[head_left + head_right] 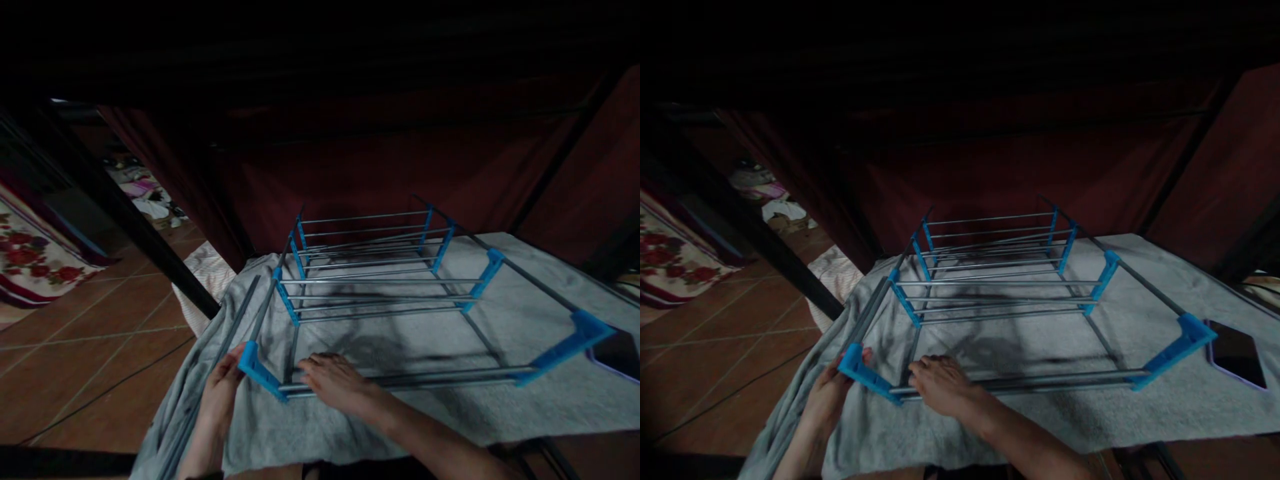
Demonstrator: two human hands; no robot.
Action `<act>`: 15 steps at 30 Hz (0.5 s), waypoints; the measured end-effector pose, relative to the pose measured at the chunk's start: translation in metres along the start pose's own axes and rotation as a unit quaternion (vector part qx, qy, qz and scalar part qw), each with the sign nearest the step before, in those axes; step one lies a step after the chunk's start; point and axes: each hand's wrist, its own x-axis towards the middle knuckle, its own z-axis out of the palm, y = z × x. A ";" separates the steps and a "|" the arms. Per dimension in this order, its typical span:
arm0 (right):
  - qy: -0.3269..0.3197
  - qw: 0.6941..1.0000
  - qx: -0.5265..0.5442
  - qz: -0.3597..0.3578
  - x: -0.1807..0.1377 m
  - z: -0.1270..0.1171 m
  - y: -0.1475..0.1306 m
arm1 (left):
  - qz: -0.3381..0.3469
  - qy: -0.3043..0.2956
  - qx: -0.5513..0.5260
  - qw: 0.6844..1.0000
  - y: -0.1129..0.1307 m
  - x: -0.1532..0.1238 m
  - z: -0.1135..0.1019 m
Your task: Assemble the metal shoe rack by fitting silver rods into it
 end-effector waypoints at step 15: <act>0.211 0.965 -0.117 0.107 0.091 -0.155 0.111 | 0.027 -0.070 -0.111 0.991 0.112 0.142 0.100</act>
